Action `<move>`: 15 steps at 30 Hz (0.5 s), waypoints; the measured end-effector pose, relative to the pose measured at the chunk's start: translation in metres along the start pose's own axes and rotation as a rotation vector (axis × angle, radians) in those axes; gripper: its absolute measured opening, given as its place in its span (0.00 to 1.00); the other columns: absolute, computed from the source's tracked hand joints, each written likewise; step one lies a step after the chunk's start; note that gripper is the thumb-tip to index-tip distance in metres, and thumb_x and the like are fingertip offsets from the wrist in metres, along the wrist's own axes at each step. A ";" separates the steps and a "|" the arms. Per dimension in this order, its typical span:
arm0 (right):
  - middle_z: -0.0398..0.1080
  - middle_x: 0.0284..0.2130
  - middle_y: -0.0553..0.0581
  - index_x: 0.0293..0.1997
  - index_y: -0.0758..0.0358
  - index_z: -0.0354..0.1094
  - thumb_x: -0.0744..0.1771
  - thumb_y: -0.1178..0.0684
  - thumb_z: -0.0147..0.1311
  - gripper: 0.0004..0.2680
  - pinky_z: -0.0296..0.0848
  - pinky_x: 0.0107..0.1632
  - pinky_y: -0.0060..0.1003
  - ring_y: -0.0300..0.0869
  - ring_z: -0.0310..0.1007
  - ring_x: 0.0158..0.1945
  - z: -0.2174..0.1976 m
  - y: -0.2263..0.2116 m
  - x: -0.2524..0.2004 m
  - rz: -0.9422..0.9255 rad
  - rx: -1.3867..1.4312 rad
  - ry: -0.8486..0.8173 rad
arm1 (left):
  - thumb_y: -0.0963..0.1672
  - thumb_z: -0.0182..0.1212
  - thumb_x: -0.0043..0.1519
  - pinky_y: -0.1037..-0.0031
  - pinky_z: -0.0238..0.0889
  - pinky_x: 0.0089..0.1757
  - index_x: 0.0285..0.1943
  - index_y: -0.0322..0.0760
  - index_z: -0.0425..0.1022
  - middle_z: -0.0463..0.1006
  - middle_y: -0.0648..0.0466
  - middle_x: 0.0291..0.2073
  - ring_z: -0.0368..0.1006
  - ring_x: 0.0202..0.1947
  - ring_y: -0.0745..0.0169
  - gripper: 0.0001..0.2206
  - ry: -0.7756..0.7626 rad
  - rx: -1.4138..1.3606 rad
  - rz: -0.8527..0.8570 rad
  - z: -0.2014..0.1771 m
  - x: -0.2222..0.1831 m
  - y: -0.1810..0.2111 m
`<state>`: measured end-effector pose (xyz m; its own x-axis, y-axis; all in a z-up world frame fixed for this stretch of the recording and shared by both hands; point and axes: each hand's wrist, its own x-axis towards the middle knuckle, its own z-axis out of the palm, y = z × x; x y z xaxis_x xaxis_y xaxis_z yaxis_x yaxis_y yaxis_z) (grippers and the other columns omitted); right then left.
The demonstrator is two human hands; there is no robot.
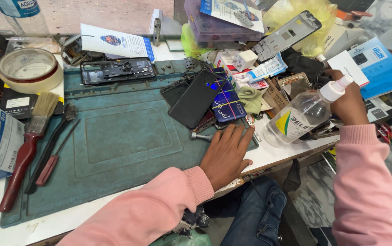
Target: The person places rubber bands around a blue smartphone and handles a small black electronic device by hand.
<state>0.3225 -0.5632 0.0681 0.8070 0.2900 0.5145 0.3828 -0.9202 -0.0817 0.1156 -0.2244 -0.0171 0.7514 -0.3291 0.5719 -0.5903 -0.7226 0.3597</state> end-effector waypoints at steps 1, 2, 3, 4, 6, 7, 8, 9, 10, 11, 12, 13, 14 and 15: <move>0.72 0.53 0.74 0.65 0.66 0.67 0.64 0.57 0.66 0.22 0.69 0.57 0.50 0.63 0.71 0.58 -0.002 -0.001 -0.003 -0.019 -0.023 0.017 | 0.49 0.70 0.54 0.57 0.54 0.56 0.72 0.27 0.58 0.67 0.39 0.62 0.59 0.64 0.43 0.39 0.000 -0.001 0.002 0.000 0.000 0.000; 0.72 0.53 0.74 0.64 0.66 0.67 0.64 0.57 0.65 0.21 0.70 0.57 0.50 0.63 0.71 0.58 -0.003 -0.001 -0.004 -0.033 -0.021 0.038 | 0.49 0.69 0.54 0.57 0.54 0.56 0.72 0.27 0.58 0.67 0.39 0.62 0.59 0.64 0.43 0.39 -0.001 -0.007 0.003 0.000 0.001 -0.001; 0.72 0.52 0.74 0.64 0.66 0.68 0.64 0.58 0.65 0.21 0.70 0.57 0.51 0.64 0.71 0.58 -0.004 -0.003 -0.008 -0.042 0.005 0.057 | 0.49 0.69 0.53 0.57 0.54 0.56 0.72 0.27 0.58 0.67 0.40 0.62 0.59 0.63 0.44 0.39 -0.004 -0.013 0.007 -0.001 0.000 -0.001; 0.73 0.51 0.74 0.63 0.66 0.68 0.63 0.58 0.65 0.21 0.70 0.57 0.50 0.63 0.72 0.57 -0.006 -0.005 -0.011 -0.053 0.040 0.077 | 0.49 0.69 0.53 0.57 0.54 0.56 0.72 0.27 0.58 0.67 0.40 0.62 0.59 0.63 0.44 0.39 -0.007 -0.014 0.012 -0.002 -0.001 0.000; 0.73 0.50 0.74 0.62 0.66 0.69 0.64 0.58 0.65 0.19 0.71 0.56 0.49 0.62 0.74 0.55 -0.011 -0.011 -0.014 0.027 0.049 0.106 | 0.49 0.69 0.54 0.57 0.55 0.56 0.72 0.26 0.58 0.68 0.40 0.60 0.60 0.62 0.44 0.39 0.053 0.003 0.026 -0.003 0.000 0.000; 0.74 0.50 0.74 0.61 0.67 0.70 0.66 0.57 0.65 0.17 0.73 0.54 0.49 0.61 0.75 0.53 -0.014 -0.018 -0.013 0.099 0.063 0.130 | 0.49 0.69 0.54 0.57 0.55 0.56 0.72 0.26 0.58 0.68 0.40 0.60 0.60 0.62 0.44 0.39 0.056 0.005 0.027 -0.004 0.001 0.001; 0.74 0.50 0.74 0.61 0.67 0.70 0.66 0.57 0.65 0.17 0.73 0.54 0.49 0.61 0.75 0.53 -0.022 -0.026 -0.017 0.097 0.064 0.134 | 0.49 0.69 0.55 0.57 0.55 0.55 0.71 0.26 0.60 0.68 0.41 0.58 0.61 0.60 0.45 0.37 0.057 -0.028 0.028 -0.006 0.001 0.001; 0.74 0.52 0.71 0.62 0.69 0.69 0.65 0.57 0.67 0.19 0.73 0.53 0.47 0.58 0.76 0.52 -0.033 -0.036 -0.025 0.078 0.150 0.226 | 0.48 0.68 0.55 0.57 0.55 0.54 0.70 0.26 0.62 0.69 0.41 0.56 0.62 0.59 0.46 0.35 0.058 -0.060 0.027 -0.008 0.001 0.001; 0.73 0.54 0.68 0.63 0.72 0.68 0.65 0.57 0.69 0.20 0.74 0.52 0.44 0.54 0.76 0.51 -0.047 -0.047 -0.036 0.057 0.236 0.318 | 0.48 0.68 0.55 0.57 0.55 0.54 0.70 0.26 0.62 0.69 0.41 0.56 0.62 0.59 0.46 0.35 0.061 -0.055 0.025 -0.011 0.001 0.002; 0.72 0.53 0.65 0.62 0.71 0.67 0.65 0.59 0.66 0.19 0.73 0.50 0.41 0.51 0.75 0.50 -0.060 -0.062 -0.050 0.101 0.291 0.390 | 0.48 0.66 0.58 0.58 0.55 0.55 0.65 0.27 0.66 0.71 0.43 0.54 0.63 0.59 0.46 0.29 0.094 -0.094 0.052 -0.013 0.001 0.003; 0.71 0.52 0.62 0.61 0.71 0.67 0.65 0.61 0.62 0.17 0.73 0.48 0.38 0.47 0.74 0.49 -0.070 -0.080 -0.071 0.146 0.348 0.461 | 0.47 0.65 0.60 0.59 0.56 0.55 0.61 0.29 0.70 0.73 0.45 0.51 0.65 0.58 0.47 0.23 0.127 -0.133 0.080 -0.014 0.002 0.003; 0.71 0.51 0.58 0.65 0.68 0.65 0.68 0.61 0.60 0.17 0.73 0.51 0.35 0.43 0.73 0.48 -0.077 -0.102 -0.099 0.224 0.603 0.516 | 0.47 0.65 0.60 0.59 0.56 0.55 0.61 0.29 0.70 0.73 0.45 0.51 0.65 0.58 0.47 0.23 0.129 -0.131 0.071 -0.015 0.001 0.004; 0.71 0.51 0.55 0.69 0.66 0.63 0.70 0.61 0.58 0.18 0.73 0.54 0.32 0.40 0.72 0.48 -0.078 -0.126 -0.125 0.304 0.859 0.565 | 0.47 0.63 0.63 0.59 0.58 0.53 0.56 0.31 0.73 0.75 0.46 0.47 0.67 0.54 0.48 0.17 0.094 -0.154 0.083 -0.015 0.002 0.006; 0.67 0.57 0.57 0.69 0.68 0.61 0.71 0.64 0.56 0.17 0.71 0.60 0.32 0.40 0.69 0.54 -0.076 -0.151 -0.146 0.221 0.830 0.641 | 0.47 0.62 0.66 0.59 0.61 0.51 0.51 0.34 0.75 0.76 0.48 0.43 0.70 0.50 0.48 0.12 0.052 -0.174 0.101 -0.015 0.000 0.007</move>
<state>0.1125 -0.4864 0.0699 0.6014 -0.2754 0.7500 0.6386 -0.3984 -0.6584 0.1077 -0.2205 -0.0038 0.6721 -0.3600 0.6470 -0.7075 -0.5700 0.4178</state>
